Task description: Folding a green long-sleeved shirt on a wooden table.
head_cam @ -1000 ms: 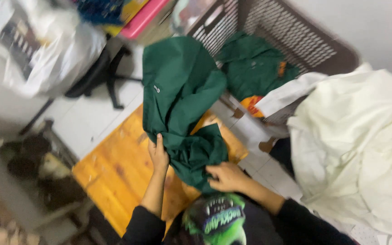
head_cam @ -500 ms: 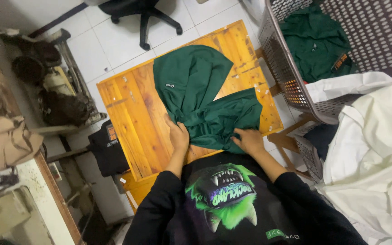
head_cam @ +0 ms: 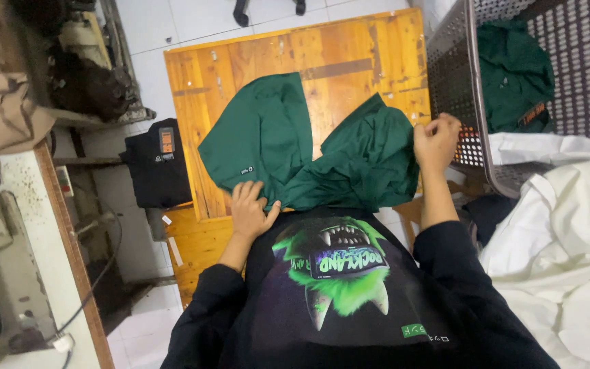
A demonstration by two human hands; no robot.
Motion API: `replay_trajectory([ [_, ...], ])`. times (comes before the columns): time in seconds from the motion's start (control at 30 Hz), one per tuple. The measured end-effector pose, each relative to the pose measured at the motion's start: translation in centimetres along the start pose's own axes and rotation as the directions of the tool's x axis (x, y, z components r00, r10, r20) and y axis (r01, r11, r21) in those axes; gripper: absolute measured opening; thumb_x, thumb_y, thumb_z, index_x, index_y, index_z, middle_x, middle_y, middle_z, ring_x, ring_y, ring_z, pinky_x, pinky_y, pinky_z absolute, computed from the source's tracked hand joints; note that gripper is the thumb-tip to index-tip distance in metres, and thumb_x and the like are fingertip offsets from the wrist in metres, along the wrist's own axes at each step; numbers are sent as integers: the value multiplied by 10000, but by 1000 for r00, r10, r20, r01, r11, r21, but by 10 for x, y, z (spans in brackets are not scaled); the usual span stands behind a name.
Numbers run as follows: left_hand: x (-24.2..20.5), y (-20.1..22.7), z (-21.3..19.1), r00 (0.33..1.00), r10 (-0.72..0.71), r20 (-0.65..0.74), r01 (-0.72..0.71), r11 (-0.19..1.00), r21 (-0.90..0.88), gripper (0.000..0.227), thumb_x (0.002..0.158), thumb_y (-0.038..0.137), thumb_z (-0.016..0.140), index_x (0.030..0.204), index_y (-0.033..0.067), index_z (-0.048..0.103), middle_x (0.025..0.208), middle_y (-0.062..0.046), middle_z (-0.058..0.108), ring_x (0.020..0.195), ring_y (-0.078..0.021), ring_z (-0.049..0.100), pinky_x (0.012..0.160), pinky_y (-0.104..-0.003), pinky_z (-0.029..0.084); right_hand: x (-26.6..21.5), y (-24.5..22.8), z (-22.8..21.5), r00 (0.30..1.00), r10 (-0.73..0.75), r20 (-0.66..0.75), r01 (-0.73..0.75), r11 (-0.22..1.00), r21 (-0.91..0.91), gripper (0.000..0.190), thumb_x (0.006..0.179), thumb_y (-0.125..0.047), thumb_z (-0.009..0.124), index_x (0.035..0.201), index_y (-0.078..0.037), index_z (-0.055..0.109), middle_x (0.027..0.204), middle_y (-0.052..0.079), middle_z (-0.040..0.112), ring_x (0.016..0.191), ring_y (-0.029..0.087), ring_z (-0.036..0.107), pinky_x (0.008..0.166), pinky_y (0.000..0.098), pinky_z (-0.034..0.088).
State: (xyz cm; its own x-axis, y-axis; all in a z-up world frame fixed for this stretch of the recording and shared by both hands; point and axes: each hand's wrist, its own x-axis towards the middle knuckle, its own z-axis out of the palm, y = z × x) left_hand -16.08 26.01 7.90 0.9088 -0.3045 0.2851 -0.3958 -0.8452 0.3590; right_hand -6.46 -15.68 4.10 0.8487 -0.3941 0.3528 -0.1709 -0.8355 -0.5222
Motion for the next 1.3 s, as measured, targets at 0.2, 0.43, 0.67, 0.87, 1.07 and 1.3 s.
replay_trajectory([
  [0.2,53,16,-35,566,-313,762,587,802,-106,650,769,605,387,475,59,579,646,-200,619,766,-392,594,706,-434,426,23,-88,12,654,342,675,-109,925,-363,555,708,-405,638,1137,-77,509,1086,162,565,1064,328,502,846,500,357],
  [0.43,74,14,2,845,-342,411,450,870,-202,508,767,511,526,575,41,525,609,-154,530,653,-347,580,585,-416,440,34,-150,-34,777,-125,617,-283,806,520,240,619,-70,698,847,-93,629,862,80,529,864,218,492,755,290,334],
  [0.67,118,43,8,879,-279,-387,148,930,-336,656,629,468,675,1002,-18,438,914,-168,440,889,-339,476,767,-398,386,41,-200,-68,602,-401,690,-199,762,617,360,745,70,497,1059,-73,602,998,125,592,991,191,499,887,367,370],
  [0.87,111,45,3,947,-165,-275,143,985,-97,898,592,469,684,1196,-92,325,1038,-285,326,995,-445,371,935,-606,206,47,-156,-17,818,60,572,-513,527,678,270,856,-51,442,1112,-87,520,931,83,556,856,204,552,765,326,430],
  [1.07,79,18,34,902,-130,412,97,990,101,801,683,407,657,1352,236,250,1301,-147,362,1256,-335,268,1000,-593,86,48,-59,10,874,365,319,-485,675,556,202,839,-125,542,1033,-149,590,860,88,615,798,200,602,672,302,493],
  [1.3,65,-15,45,911,-259,320,317,937,-145,438,730,124,650,1124,219,486,1084,3,553,1140,-183,458,1016,-450,223,28,15,-4,981,149,120,-143,988,-62,76,764,-248,738,801,-204,689,635,27,603,662,250,610,593,305,471],
])
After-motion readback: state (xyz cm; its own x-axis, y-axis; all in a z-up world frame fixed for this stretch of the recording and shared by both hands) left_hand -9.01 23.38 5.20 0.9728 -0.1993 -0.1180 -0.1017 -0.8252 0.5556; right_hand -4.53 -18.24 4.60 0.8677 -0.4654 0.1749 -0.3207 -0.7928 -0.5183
